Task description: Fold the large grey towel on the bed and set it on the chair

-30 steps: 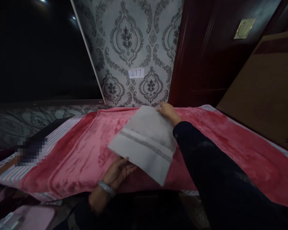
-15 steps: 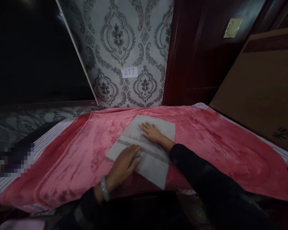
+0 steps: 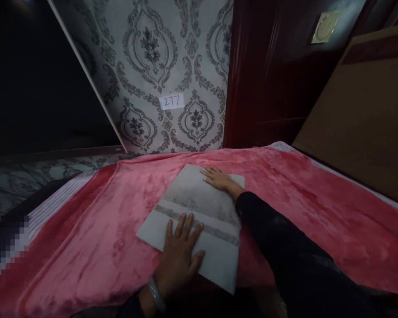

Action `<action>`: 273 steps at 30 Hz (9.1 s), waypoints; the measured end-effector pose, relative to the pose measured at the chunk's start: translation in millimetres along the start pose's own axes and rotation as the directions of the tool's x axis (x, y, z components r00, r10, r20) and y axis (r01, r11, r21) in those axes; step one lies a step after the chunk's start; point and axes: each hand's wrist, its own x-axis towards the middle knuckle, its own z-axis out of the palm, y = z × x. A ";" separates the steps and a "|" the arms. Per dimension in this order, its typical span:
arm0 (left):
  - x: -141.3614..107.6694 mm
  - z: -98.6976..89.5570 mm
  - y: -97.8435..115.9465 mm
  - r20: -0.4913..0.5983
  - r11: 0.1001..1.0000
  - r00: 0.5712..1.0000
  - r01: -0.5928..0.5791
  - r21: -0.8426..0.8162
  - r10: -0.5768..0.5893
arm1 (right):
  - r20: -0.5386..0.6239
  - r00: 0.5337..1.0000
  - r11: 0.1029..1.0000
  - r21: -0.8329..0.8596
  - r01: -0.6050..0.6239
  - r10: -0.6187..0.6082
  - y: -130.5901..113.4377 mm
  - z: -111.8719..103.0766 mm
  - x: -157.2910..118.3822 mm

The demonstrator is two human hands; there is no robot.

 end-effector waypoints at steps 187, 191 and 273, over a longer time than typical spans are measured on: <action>16.9 -72.1 -73.1 -0.170 0.992 0.980 0.116 0.044 -0.107 | -0.520 0.713 0.825 0.546 -0.146 0.470 -143.1 4.1 -249.8; 47.3 -55.9 -44.3 -0.006 0.992 0.999 -0.049 0.113 0.050 | -0.416 0.894 0.975 0.206 -0.088 0.169 -164.4 4.4 -198.8; -75.8 -40.5 -6.7 0.052 -0.061 0.566 0.003 -0.998 -0.823 | 0.055 0.955 0.896 0.336 -0.291 0.290 21.0 -23.2 14.7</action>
